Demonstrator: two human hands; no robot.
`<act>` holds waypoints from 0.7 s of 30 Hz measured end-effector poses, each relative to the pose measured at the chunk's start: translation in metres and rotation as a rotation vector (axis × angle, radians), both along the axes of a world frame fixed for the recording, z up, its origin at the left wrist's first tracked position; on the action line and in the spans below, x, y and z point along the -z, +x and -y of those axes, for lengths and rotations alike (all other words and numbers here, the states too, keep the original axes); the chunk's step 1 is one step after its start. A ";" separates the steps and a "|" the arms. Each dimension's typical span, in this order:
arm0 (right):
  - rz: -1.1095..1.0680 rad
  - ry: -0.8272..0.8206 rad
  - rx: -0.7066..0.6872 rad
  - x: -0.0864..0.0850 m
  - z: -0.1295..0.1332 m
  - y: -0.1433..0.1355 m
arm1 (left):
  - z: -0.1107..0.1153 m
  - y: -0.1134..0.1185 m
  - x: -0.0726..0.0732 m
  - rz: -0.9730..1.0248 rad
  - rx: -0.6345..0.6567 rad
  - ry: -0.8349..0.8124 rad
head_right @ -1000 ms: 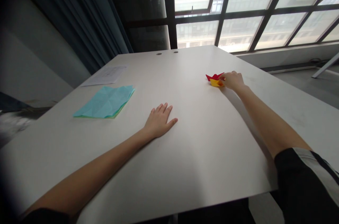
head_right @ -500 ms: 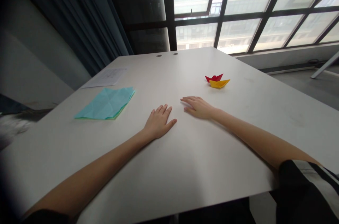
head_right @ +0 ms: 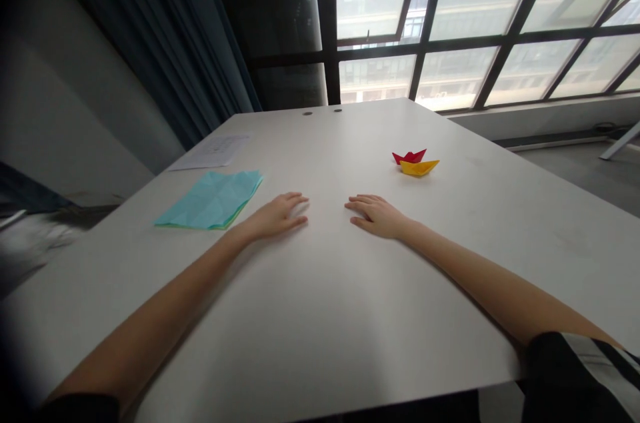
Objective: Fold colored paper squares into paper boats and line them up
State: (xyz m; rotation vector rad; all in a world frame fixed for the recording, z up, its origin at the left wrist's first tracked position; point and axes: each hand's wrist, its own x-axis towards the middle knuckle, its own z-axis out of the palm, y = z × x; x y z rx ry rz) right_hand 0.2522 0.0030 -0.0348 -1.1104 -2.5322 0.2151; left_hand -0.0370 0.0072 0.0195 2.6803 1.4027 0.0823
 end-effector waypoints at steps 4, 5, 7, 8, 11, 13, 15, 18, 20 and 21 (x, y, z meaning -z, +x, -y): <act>-0.020 -0.002 -0.003 -0.002 0.001 -0.002 | -0.032 -0.065 -0.019 -0.127 -0.353 0.068; -0.020 -0.001 -0.004 -0.003 0.001 -0.002 | -0.038 -0.081 -0.020 -0.171 -0.464 0.042; -0.010 -0.001 -0.005 -0.004 0.001 -0.003 | -0.045 -0.109 -0.020 -0.234 -0.601 -0.065; -0.004 -0.001 -0.004 -0.005 0.001 -0.003 | -0.047 -0.119 -0.019 -0.256 -0.630 -0.132; -0.004 -0.007 0.001 -0.006 0.001 -0.003 | -0.051 -0.137 -0.017 -0.284 -0.649 -0.220; -0.006 -0.010 0.002 -0.006 0.001 -0.003 | -0.051 -0.142 -0.018 -0.266 -0.620 -0.229; -0.005 -0.009 0.002 -0.006 0.000 -0.003 | -0.051 -0.146 -0.021 -0.245 -0.584 -0.247; -0.009 -0.008 0.004 -0.005 -0.001 -0.003 | -0.051 -0.153 -0.025 -0.214 -0.558 -0.275; -0.018 -0.011 0.004 -0.005 -0.001 -0.002 | -0.052 -0.157 -0.026 -0.189 -0.559 -0.283; -0.019 -0.013 0.004 -0.005 -0.002 -0.002 | -0.052 -0.159 -0.026 -0.178 -0.559 -0.284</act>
